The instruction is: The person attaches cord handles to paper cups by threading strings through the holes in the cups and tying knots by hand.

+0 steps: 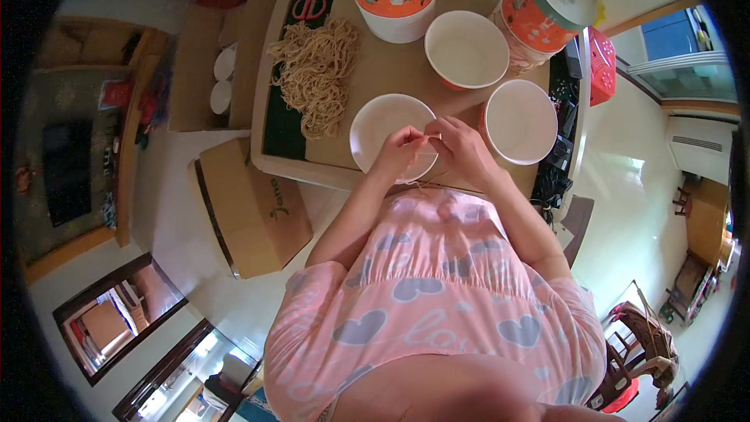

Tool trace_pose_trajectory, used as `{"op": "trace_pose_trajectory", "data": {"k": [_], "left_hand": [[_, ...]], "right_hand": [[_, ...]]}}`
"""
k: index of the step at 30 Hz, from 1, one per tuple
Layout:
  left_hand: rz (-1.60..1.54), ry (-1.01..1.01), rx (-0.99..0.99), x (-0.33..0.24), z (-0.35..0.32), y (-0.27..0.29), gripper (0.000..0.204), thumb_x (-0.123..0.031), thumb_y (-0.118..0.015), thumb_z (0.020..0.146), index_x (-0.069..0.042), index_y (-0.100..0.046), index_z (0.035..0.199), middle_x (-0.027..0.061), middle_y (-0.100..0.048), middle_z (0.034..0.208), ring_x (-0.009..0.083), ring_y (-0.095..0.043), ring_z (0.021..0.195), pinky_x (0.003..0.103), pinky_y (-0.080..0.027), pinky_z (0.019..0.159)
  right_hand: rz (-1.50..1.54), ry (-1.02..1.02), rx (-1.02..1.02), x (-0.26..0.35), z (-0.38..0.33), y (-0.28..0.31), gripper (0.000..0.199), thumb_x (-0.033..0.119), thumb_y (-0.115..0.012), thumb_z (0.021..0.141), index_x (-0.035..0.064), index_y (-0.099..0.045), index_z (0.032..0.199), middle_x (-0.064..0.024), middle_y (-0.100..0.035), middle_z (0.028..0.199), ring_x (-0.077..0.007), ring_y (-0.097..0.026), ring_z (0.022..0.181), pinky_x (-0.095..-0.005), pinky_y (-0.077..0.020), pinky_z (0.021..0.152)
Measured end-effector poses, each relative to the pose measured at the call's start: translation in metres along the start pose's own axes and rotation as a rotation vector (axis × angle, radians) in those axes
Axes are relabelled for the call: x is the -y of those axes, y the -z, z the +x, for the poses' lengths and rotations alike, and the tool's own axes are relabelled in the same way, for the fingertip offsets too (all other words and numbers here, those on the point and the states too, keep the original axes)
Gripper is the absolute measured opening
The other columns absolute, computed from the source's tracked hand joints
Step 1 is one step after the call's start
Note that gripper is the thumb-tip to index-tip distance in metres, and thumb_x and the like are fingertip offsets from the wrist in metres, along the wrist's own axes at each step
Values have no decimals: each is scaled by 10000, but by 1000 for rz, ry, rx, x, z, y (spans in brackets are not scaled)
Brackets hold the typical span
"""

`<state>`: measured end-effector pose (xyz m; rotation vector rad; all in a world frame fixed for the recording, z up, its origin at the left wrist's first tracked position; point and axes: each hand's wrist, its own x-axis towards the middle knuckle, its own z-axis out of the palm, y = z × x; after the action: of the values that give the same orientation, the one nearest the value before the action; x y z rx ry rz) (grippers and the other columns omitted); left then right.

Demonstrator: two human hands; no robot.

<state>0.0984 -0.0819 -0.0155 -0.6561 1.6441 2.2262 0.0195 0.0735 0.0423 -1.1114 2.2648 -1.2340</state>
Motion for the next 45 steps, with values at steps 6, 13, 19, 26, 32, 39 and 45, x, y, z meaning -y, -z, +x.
{"op": "trace_pose_trajectory", "data": {"k": [6, 13, 19, 26, 32, 39, 45], "left_hand": [[130, -284, -214, 23, 10, -3, 74, -131, -608, 873, -61, -590, 861, -29, -545, 719, 37, -466, 583, 177, -373, 512], [164, -401, -314, 24, 18, 1, 124, -109, -660, 821, -46, -617, 918, -27, -552, 724, 53, -483, 619, 199, -409, 560], [390, -263, -147, 14, 21, 3, 155, -111, -727, 759, -20, -659, 864, -1, -620, 743, 50, -508, 670, 209, -424, 625], [253, -305, -175, 2, 13, -2, 144, -125, -713, 770, -11, -671, 846, 10, -647, 744, 59, -534, 689, 230, -444, 639], [235, -320, -170, 4, 10, 1, 109, -113, -686, 772, -13, -669, 811, 7, -638, 708, 58, -527, 649, 223, -441, 608], [226, -227, -101, 1, 10, 2, 126, -133, -678, 791, -16, -654, 832, -2, -625, 770, 65, -533, 739, 223, -431, 678], [166, -264, -99, 3, 9, 2, 128, -139, -682, 795, -20, -652, 830, -14, -625, 773, 63, -531, 735, 224, -428, 679]], "right_hand": [[-216, -4, 147, -21, 17, -10, 185, 95, -639, 749, 9, -531, 872, -131, -587, 858, -318, -560, 861, -413, -467, 734], [-62, -125, 39, -23, 15, -13, 109, 75, -631, 768, -1, -571, 819, -142, -599, 772, -285, -601, 728, -358, -481, 645], [242, -316, -10, -25, 15, -12, 78, 57, -630, 795, -3, -607, 840, -108, -608, 753, -156, -580, 679, -287, -468, 617], [392, -401, -213, -34, 19, -2, 90, 15, -577, 808, 12, -605, 893, -48, -595, 746, -120, -553, 695, -259, -464, 653], [157, -21, 82, -12, 31, 23, 231, 7, -563, 799, 46, -571, 1027, -52, -581, 814, -153, -577, 761, -273, -471, 679], [-10, 43, 184, -7, 37, 31, 251, -39, -535, 713, 25, -579, 952, -135, -571, 812, -306, -577, 792, -378, -463, 679], [-30, 77, 209, -8, 38, 32, 80, 19, -542, 766, 3, -568, 840, -147, -575, 820, -335, -574, 786, -395, -465, 686]]}}
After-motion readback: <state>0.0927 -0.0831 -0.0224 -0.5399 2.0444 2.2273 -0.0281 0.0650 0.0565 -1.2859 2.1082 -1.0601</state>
